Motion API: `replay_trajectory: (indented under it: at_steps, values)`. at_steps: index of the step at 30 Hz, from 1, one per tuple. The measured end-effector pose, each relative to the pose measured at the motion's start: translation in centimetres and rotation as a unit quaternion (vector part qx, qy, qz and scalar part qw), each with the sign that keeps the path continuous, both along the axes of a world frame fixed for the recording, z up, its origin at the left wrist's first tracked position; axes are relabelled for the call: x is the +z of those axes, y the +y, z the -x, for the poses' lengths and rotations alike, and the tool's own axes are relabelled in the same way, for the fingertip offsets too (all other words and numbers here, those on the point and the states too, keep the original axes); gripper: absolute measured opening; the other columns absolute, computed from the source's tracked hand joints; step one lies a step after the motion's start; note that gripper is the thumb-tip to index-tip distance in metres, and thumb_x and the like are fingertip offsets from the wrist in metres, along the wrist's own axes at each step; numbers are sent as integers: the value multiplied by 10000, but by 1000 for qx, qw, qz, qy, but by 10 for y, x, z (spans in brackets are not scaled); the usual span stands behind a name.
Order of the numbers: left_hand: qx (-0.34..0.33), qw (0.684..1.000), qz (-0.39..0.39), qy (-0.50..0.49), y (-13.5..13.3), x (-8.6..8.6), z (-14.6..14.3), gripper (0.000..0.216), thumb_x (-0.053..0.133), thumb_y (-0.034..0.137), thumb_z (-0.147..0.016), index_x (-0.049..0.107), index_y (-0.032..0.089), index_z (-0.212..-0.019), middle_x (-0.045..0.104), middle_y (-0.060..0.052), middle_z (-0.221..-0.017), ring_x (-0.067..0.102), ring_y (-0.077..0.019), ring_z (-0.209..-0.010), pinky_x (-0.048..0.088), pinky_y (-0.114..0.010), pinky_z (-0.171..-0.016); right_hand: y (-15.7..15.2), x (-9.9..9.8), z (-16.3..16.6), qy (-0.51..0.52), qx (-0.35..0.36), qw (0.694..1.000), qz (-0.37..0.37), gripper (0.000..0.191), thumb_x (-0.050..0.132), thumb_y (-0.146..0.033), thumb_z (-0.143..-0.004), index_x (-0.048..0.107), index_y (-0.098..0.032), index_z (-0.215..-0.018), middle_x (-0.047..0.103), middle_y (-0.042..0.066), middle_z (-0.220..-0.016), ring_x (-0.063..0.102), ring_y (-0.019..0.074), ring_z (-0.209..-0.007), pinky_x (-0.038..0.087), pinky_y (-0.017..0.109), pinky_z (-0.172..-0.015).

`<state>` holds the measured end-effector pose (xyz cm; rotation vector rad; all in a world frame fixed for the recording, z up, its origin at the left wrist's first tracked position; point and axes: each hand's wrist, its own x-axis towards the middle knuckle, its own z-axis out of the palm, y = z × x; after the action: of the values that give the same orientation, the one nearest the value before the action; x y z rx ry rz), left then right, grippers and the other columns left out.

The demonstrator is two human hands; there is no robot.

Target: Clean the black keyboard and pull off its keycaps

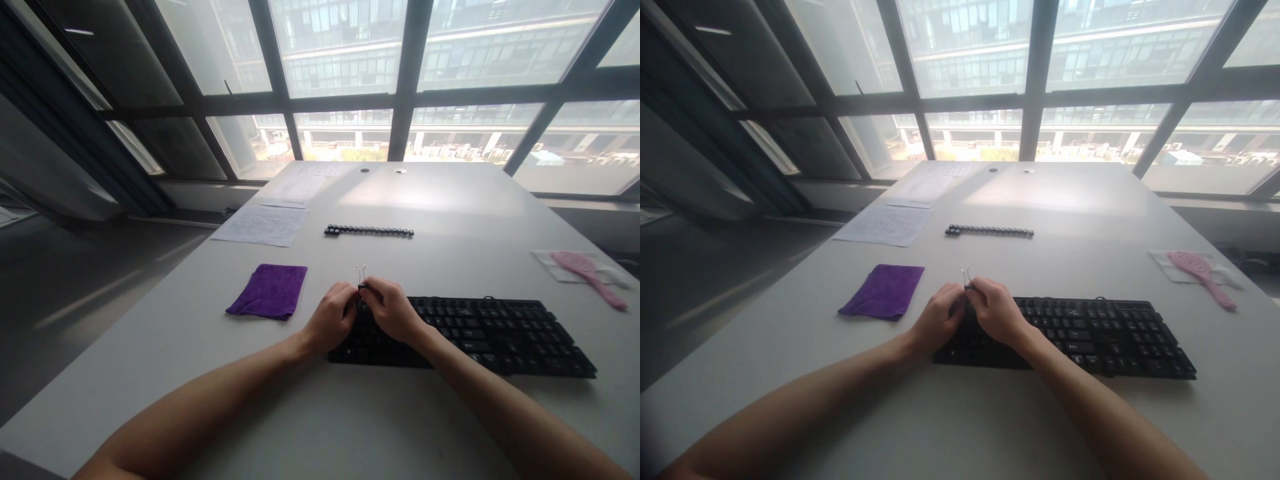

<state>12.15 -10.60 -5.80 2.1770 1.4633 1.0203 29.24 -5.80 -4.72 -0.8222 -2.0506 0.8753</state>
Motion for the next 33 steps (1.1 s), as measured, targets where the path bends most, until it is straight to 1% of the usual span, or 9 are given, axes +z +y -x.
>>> replay_trajectory:
  at_steps: [6,9,12,17,20,22,28,30,33]
  values:
    - [-1,1000,-8,4,0,-1,-1,190,457,42,-846,532,213,-878,589,-47,-898,537,-221,-900,474,-364,-829,-1,4,-7,-33,36,998,-48,256,489,-230,-968,425,-219,-720,491,-16,-705,426,143,-642,347,273,-619]
    - [-10,1000,-11,23,0,0,-1,223,469,21,-800,553,212,-877,606,-48,-902,541,-233,-931,463,-387,-885,-1,1,-12,-44,62,995,-67,229,478,-245,-984,454,-219,-758,512,-6,-738,438,146,-655,359,277,-633]
    - [-13,999,-14,46,-1,3,-2,213,478,27,-816,574,209,-870,636,-52,-922,551,-234,-951,445,-396,-909,-2,-3,-16,-43,69,994,-76,198,457,-255,-999,503,-216,-811,550,12,-775,471,153,-675,380,280,-649]
    - [-25,996,-25,87,-4,11,-4,80,632,200,-860,621,201,-939,665,-57,-970,566,-248,-980,425,-412,-914,-4,-4,-17,-29,50,996,-65,197,445,-284,-1019,536,-218,-857,597,31,-812,529,166,-715,418,284,-681]
    - [-25,995,-25,88,-3,9,-4,139,670,338,-900,656,204,-936,669,-55,-962,565,-245,-966,431,-405,-900,-4,-5,-19,-30,51,995,-76,212,435,-302,-1028,545,-221,-866,612,36,-827,549,171,-735,433,287,-701]
    - [-28,997,-14,75,-2,5,-4,163,651,366,-929,674,205,-915,664,-53,-942,568,-234,-942,445,-389,-888,-4,-7,-19,-35,48,995,-87,218,433,-306,-1031,555,-223,-870,615,37,-827,548,170,-734,436,288,-708]
    - [-7,999,27,40,0,3,-7,146,683,323,-911,683,205,-824,650,-46,-884,587,-219,-869,480,-358,-809,-4,-8,-19,-17,38,995,-92,215,448,-305,-1017,580,-226,-868,634,35,-800,552,165,-698,445,289,-693]
    - [-10,999,24,28,-1,4,-8,91,666,257,-917,683,208,-842,648,-37,-850,585,-213,-857,481,-350,-805,-5,-6,-20,20,1,997,-78,204,451,-300,-1013,557,-227,-854,635,21,-764,556,155,-669,452,280,-682]
    - [-16,1000,0,21,-2,4,-9,166,588,184,-952,682,211,-817,638,-28,-795,571,-198,-827,477,-345,-814,-6,-5,-20,57,-42,996,-62,203,453,-295,-1012,515,-231,-830,628,-1,-712,555,140,-627,457,266,-667]
